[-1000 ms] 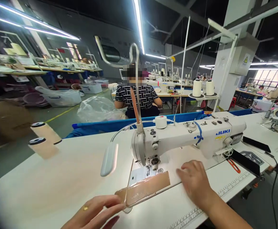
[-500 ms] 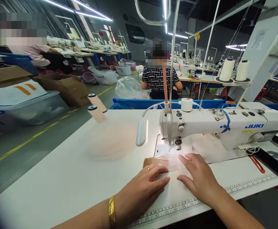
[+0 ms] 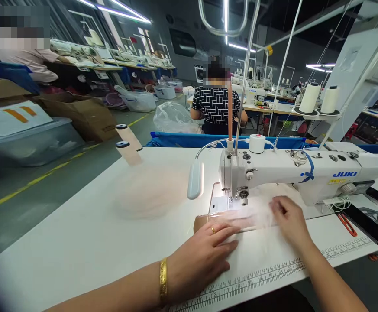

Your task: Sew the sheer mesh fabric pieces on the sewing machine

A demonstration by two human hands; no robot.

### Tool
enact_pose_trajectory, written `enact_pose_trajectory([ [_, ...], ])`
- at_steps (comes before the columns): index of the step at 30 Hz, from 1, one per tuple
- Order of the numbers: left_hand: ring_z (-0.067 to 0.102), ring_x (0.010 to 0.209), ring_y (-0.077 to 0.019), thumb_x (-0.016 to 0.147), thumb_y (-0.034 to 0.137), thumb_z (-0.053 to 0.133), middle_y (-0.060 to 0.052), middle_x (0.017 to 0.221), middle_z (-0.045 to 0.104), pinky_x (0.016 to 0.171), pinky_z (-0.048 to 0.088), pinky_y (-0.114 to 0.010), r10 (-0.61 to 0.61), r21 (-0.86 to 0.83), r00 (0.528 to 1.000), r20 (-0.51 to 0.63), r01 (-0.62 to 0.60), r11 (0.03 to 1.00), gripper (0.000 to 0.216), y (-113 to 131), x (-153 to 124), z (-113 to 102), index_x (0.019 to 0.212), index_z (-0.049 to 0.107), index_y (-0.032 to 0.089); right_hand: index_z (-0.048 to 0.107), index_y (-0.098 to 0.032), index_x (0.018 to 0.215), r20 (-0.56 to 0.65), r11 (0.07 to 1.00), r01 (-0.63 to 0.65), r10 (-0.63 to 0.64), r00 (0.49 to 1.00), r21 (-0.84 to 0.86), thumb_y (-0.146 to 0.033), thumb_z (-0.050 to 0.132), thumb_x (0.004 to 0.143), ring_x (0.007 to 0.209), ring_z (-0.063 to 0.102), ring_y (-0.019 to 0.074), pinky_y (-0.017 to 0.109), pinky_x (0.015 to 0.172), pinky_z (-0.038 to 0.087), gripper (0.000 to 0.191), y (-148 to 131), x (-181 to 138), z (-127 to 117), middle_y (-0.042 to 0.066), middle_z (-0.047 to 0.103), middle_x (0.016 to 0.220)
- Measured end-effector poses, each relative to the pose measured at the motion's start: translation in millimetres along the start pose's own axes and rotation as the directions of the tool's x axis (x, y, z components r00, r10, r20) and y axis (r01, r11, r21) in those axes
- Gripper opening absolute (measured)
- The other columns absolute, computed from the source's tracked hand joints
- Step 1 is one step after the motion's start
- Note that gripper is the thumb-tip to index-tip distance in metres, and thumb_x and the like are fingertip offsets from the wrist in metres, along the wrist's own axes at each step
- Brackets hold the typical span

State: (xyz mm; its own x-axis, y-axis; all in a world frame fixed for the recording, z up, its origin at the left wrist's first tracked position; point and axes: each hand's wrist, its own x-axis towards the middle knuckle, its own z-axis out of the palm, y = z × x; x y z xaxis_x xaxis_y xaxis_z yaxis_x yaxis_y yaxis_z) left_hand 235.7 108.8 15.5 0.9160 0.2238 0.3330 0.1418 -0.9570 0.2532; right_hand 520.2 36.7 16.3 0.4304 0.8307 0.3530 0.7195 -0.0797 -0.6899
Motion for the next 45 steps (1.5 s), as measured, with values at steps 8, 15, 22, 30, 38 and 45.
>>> enact_pose_trajectory([
  [8, 0.065, 0.101, -0.0242, 0.088, 0.009, 0.061, -0.004, 0.108, 0.07, 0.091, 0.054, -0.041, -0.081, 0.04, 0.996, -0.042, 0.082, 0.996, 0.015, -4, -30, -12, 0.094, 0.064, 0.022, 0.071, -0.019, 0.12, -0.233, 0.843, 0.126, -0.283, 0.93, -0.522, -0.036, 0.049, 0.101, 0.1, 0.064, 0.0366, 0.052, 0.09, 0.049, 0.034, 6, -5, -39, 0.018, 0.071, 0.112],
  [15, 0.065, 0.096, -0.0224, 0.091, 0.006, 0.055, -0.003, 0.102, 0.071, 0.09, 0.054, -0.041, -0.045, 0.074, 0.997, -0.062, 0.049, 0.996, 0.016, 4, -45, -10, 0.087, 0.06, 0.02, 0.072, -0.025, 0.116, 0.312, 0.882, 0.467, -0.427, 0.849, -0.063, -0.027, 0.055, 0.1, 0.094, 0.066, 0.0281, 0.04, 0.08, 0.054, 0.024, -47, -30, 42, 0.01, 0.072, 0.106],
  [22, 0.063, 0.096, -0.0234, 0.094, 0.01, 0.053, -0.003, 0.105, 0.072, 0.088, 0.053, -0.04, -0.118, 0.06, 0.989, -0.088, 0.123, 0.991, 0.017, 4, -71, -25, 0.082, 0.06, 0.02, 0.071, -0.018, 0.099, -0.041, 0.942, 0.185, -0.204, 0.978, -0.279, -0.038, 0.043, 0.102, 0.08, 0.063, 0.0299, 0.043, 0.072, 0.051, 0.034, 6, 18, -14, 0.014, 0.069, 0.094],
  [30, 0.062, 0.084, -0.0213, 0.102, 0.02, 0.045, -0.005, 0.095, 0.071, 0.077, 0.05, -0.035, -0.281, -0.149, 0.955, -0.094, 0.265, 0.953, 0.021, -2, -33, -47, 0.097, 0.065, 0.02, 0.062, -0.026, 0.13, 0.222, 0.832, 0.527, -0.489, 0.844, -0.175, -0.021, 0.049, 0.107, 0.098, 0.065, 0.0238, 0.035, 0.085, 0.054, 0.027, -39, -46, -16, 0.009, 0.067, 0.11],
  [38, 0.066, 0.076, -0.0192, 0.078, 0.035, 0.079, -0.002, 0.093, 0.071, 0.066, 0.047, -0.028, -0.497, -0.429, 0.829, 0.258, 0.559, 0.709, 0.031, 24, 5, -23, 0.099, 0.063, 0.019, 0.06, -0.023, 0.091, 0.504, 0.922, 0.336, -0.387, 0.772, 0.193, -0.021, 0.05, 0.107, 0.08, 0.059, 0.0186, 0.031, 0.071, 0.048, 0.018, -63, -56, 33, 0.002, 0.06, 0.089],
  [45, 0.059, 0.07, -0.0159, 0.087, 0.02, 0.053, 0.001, 0.075, 0.065, 0.064, 0.042, -0.026, -0.438, -0.463, 0.84, 0.32, 0.543, 0.701, 0.01, 9, 5, -17, 0.079, 0.059, 0.019, 0.054, -0.03, 0.143, 0.507, 0.868, 0.084, -0.362, 0.782, 0.49, -0.06, 0.072, 0.095, 0.124, 0.057, 0.0257, 0.04, 0.108, 0.047, 0.06, -68, -46, 29, 0.008, 0.058, 0.14],
])
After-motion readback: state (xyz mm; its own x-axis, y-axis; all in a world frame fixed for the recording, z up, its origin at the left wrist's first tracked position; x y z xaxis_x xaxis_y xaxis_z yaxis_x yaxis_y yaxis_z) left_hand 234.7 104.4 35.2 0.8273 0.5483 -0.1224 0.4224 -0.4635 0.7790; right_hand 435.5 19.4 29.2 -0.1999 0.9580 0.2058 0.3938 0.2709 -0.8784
